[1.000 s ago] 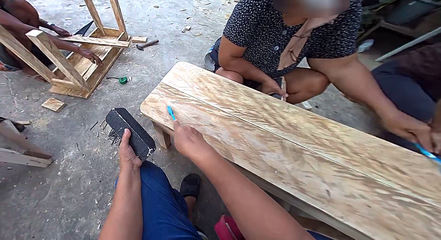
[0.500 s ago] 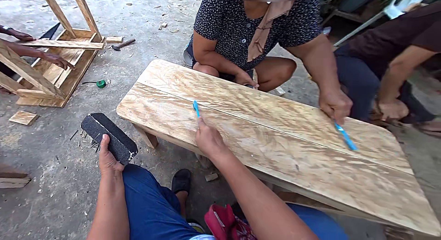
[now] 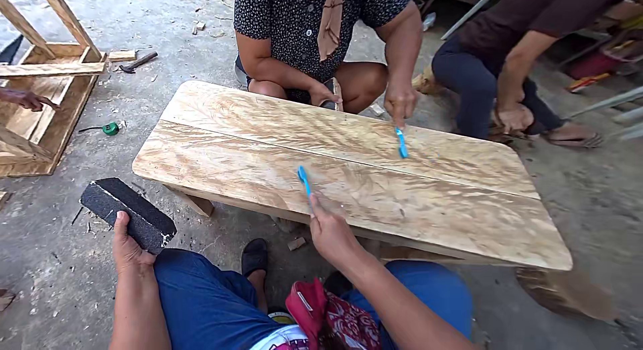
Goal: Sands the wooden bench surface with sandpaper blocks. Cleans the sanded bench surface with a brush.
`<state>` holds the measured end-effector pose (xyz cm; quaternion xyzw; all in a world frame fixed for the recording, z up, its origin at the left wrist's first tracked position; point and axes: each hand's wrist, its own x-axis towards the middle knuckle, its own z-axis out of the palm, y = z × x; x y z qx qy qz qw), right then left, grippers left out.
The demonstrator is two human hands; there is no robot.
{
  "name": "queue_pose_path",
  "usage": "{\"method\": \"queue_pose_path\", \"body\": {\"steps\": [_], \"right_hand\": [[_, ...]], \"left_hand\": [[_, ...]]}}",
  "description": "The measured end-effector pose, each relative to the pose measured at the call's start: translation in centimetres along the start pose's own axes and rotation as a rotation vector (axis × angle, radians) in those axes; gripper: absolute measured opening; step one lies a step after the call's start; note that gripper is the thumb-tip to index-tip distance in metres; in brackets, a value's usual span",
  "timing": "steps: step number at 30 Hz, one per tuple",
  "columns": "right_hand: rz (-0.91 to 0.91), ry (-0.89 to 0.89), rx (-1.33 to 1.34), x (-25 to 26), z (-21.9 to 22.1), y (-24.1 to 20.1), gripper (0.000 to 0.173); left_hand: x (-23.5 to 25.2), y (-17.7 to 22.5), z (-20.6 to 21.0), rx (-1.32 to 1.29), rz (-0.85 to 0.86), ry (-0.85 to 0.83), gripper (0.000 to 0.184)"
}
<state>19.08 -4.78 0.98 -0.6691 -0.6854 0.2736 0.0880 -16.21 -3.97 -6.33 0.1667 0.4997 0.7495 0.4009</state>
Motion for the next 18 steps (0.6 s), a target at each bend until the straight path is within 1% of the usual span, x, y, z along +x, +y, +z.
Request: {"method": "queue_pose_path", "body": {"steps": [2,3,4,5,6,7,8,9,12,14,15,16,17,18], "right_hand": [[-0.101,0.115,0.134,-1.6,0.4,1.4,0.048],[-0.092,0.228,0.143,-1.6,0.2,2.3,0.047],[-0.020,0.310,0.096,-1.2,-0.6,3.3,0.046],[0.120,0.300,0.028,-0.6,-1.9,3.8,0.046],[0.281,0.206,-0.035,0.3,-3.2,3.8,0.048],[0.370,0.130,-0.064,1.2,-3.9,3.3,0.050],[0.382,0.071,-0.068,1.9,-3.9,2.3,0.052],[0.327,0.021,-0.059,2.2,-3.2,0.8,0.053],[0.040,-0.162,-0.022,1.8,0.5,-3.5,0.055],[-0.111,-0.233,0.070,1.2,1.0,-4.6,0.053],[-0.136,-0.218,0.142,0.8,0.5,-4.0,0.050],[-0.108,-0.147,0.198,0.6,-0.3,-2.8,0.048],[-0.033,-0.034,0.206,0.5,-1.2,-0.9,0.046],[0.080,0.092,0.166,0.5,-2.1,1.4,0.045]], "left_hand": [[0.2,-0.1,0.0,0.000,0.015,0.003,0.028],[0.2,-0.1,0.1,0.000,0.020,-0.001,0.028],[0.1,-0.1,0.3,0.001,0.025,0.000,0.028],[-0.1,-0.1,0.4,0.007,0.030,0.005,0.028],[-0.2,0.1,0.6,0.012,0.035,0.008,0.028],[-0.2,0.2,0.8,0.014,0.040,0.010,0.028],[-0.2,0.2,0.9,0.016,0.041,0.009,0.028],[-0.2,0.1,1.1,0.017,0.039,0.011,0.028],[-0.3,0.0,1.5,0.012,0.040,0.018,0.027],[-0.3,-0.3,1.6,0.018,0.045,0.008,0.026],[-0.3,-0.4,1.5,0.028,0.047,-0.006,0.026],[-0.2,-0.5,1.3,0.042,0.050,-0.021,0.025],[-0.1,-0.5,1.1,0.052,0.052,-0.039,0.025],[-0.1,-0.5,1.0,0.055,0.055,-0.053,0.026]]}}
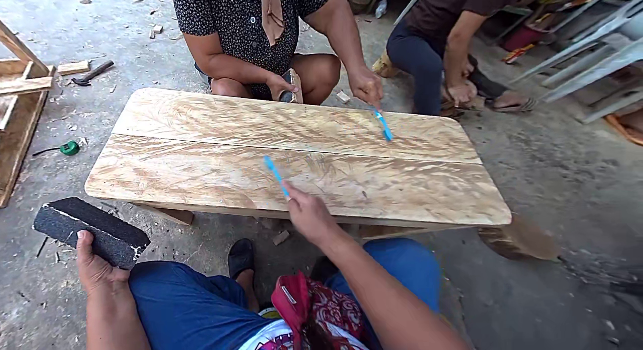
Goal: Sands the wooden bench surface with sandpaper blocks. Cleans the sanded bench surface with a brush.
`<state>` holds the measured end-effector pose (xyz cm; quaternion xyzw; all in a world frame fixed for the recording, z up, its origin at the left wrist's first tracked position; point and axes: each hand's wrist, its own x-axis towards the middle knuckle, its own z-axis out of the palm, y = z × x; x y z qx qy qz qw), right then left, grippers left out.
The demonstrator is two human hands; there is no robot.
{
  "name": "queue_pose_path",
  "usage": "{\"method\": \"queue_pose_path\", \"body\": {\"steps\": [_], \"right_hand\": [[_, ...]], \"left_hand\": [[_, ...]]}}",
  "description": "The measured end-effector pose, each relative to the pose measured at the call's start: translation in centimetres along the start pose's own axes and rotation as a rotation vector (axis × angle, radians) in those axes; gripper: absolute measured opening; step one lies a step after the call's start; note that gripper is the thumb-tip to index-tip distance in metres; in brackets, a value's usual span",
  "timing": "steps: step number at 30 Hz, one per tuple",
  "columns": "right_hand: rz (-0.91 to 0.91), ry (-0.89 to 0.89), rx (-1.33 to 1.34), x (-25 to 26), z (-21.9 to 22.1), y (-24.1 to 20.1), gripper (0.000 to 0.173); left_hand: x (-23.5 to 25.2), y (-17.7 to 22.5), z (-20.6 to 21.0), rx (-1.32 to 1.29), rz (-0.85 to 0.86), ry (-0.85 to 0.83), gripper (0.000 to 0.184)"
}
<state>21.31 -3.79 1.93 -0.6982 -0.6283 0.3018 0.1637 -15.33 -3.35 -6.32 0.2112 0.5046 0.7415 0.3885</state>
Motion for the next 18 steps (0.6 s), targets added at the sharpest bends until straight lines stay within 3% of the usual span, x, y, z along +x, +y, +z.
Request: {"method": "queue_pose_path", "body": {"steps": [2,4,8,10,12,15,18], "right_hand": [[0.291,0.110,-0.144,1.0,-2.6,2.9,0.049],[0.423,0.074,-0.204,1.4,-3.0,2.2,0.052],[0.057,-0.294,-0.139,0.1,2.5,-4.7,0.055],[-0.131,-0.449,-0.041,-0.5,3.5,-6.1,0.052],[-0.210,-0.329,0.069,-1.6,3.1,-3.9,0.048],[-0.173,0.185,0.038,-3.7,1.7,4.6,0.045],[0.004,0.331,0.064,-6.0,-0.3,10.9,0.048]], "left_hand": [[0.0,0.0,-0.4,-0.003,-0.001,0.003,0.026],[0.3,-0.1,-0.4,-0.014,0.004,0.017,0.026],[0.4,-0.2,0.2,-0.058,0.024,0.031,0.028],[0.1,-0.1,0.8,-0.065,0.014,0.036,0.029],[0.0,-0.1,0.7,-0.057,0.006,0.024,0.030],[0.1,-0.2,0.2,-0.018,-0.011,-0.015,0.031],[-0.1,0.0,-0.4,0.027,-0.030,0.019,0.029]]}}
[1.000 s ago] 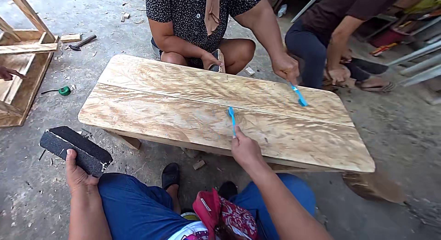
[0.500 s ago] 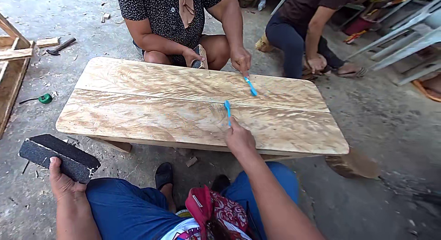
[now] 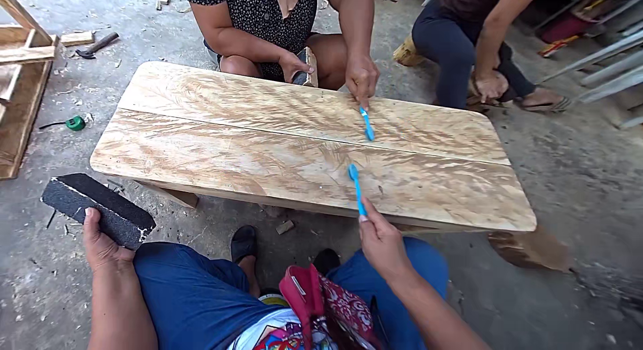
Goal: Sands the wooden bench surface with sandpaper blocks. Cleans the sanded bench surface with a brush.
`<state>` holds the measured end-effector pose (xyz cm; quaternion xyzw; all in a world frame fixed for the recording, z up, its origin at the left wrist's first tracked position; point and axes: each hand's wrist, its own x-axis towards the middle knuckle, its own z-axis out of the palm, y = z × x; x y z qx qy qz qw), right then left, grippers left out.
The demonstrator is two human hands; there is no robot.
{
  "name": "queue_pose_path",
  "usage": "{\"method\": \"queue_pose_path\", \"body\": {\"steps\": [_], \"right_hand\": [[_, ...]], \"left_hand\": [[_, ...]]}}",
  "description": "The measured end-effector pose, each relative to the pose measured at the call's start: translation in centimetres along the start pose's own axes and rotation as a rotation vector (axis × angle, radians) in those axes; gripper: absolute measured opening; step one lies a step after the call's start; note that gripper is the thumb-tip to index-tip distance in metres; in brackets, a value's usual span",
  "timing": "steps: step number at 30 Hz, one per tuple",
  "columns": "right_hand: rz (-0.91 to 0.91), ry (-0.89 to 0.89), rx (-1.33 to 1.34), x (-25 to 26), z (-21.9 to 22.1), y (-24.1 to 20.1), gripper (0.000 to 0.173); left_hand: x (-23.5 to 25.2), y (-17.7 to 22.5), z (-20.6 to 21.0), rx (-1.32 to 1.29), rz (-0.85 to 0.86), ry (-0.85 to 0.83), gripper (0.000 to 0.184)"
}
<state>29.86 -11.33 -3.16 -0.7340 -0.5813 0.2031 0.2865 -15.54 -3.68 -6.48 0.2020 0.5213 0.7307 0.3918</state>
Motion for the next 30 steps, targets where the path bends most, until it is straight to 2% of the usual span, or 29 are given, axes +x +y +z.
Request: {"method": "queue_pose_path", "body": {"steps": [2,4,11,12,14,16,18,20,23,28,29,30], "right_hand": [[0.060,-0.004,0.098,-1.2,0.5,0.3,0.048],[0.001,-0.073,0.200,-2.1,2.8,-1.9,0.047],[-0.264,-0.741,0.424,0.0,11.9,-17.2,0.048],[-0.312,-0.775,0.440,0.0,12.4,-18.3,0.047],[-0.392,-0.644,0.485,-0.3,12.5,-18.2,0.046],[-0.334,-0.441,0.446,0.8,11.1,-15.1,0.045],[-0.220,-0.277,0.283,3.1,8.7,-10.6,0.047],[-0.150,-0.185,0.061,5.2,6.0,-8.2,0.049],[-0.122,-0.298,-0.091,5.6,5.7,-11.0,0.050],[-0.380,-0.774,0.028,4.6,11.7,-20.3,0.048],[-0.410,-0.784,0.040,5.3,12.0,-21.3,0.046],[-0.430,-0.721,0.052,6.4,12.0,-21.6,0.044]], "left_hand": [[0.1,0.1,-0.5,-0.005,0.013,0.022,0.029],[0.1,0.1,-0.9,-0.033,0.034,0.035,0.031],[0.8,-0.1,-1.1,-0.116,0.054,0.125,0.028],[0.9,-0.2,-1.0,-0.113,0.045,0.139,0.027],[1.0,-0.1,-1.1,-0.104,0.025,0.146,0.029],[1.1,-0.2,-1.2,-0.092,0.015,0.130,0.030],[1.2,-0.2,-1.3,-0.097,0.008,0.124,0.030],[1.1,-0.2,-1.3,-0.120,-0.003,0.132,0.031],[1.2,-0.2,-1.1,-0.134,-0.016,0.125,0.031],[1.3,-0.1,-0.2,-0.125,-0.078,0.161,0.027],[1.3,-0.1,0.0,-0.117,-0.089,0.165,0.027],[1.3,0.0,0.1,-0.100,-0.099,0.166,0.027]]}}
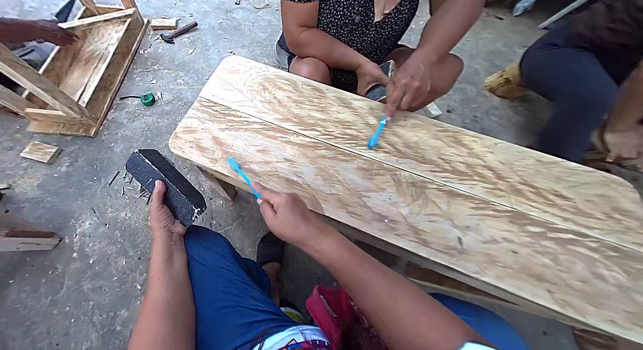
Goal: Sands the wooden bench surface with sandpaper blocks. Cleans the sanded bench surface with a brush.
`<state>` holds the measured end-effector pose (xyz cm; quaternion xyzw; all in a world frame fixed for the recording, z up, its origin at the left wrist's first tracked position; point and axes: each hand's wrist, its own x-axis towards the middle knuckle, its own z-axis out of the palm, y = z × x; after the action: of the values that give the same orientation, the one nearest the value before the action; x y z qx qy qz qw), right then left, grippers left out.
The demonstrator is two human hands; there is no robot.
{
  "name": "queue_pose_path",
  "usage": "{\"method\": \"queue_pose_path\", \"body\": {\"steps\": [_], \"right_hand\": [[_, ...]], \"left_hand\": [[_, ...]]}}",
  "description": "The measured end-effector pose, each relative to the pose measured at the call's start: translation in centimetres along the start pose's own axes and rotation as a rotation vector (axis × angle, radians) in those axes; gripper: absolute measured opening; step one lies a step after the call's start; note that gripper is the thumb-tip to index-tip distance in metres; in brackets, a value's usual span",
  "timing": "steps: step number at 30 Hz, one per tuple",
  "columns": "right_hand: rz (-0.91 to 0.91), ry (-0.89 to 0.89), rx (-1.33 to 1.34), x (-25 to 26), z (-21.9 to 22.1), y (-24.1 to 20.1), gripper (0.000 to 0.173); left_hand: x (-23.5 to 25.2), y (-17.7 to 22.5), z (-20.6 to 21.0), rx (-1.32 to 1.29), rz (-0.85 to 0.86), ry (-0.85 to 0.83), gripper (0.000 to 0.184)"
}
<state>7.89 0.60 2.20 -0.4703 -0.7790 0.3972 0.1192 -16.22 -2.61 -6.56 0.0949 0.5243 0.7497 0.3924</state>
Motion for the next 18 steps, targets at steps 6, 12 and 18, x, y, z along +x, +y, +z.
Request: {"method": "queue_pose_path", "body": {"steps": [6,12,18], "right_hand": [[0.385,0.366,-0.187,5.0,-6.3,5.1,0.047],[0.066,-0.060,-0.298,10.7,0.9,-3.6,0.047],[0.170,0.055,-0.285,16.6,-1.9,-3.9,0.048]], "left_hand": [[0.6,-0.3,-0.3,-0.010,-0.037,0.001,0.028],[0.6,-0.4,1.5,-0.068,-0.073,0.028,0.029],[0.7,-0.5,2.3,-0.109,-0.089,0.040,0.029]]}}
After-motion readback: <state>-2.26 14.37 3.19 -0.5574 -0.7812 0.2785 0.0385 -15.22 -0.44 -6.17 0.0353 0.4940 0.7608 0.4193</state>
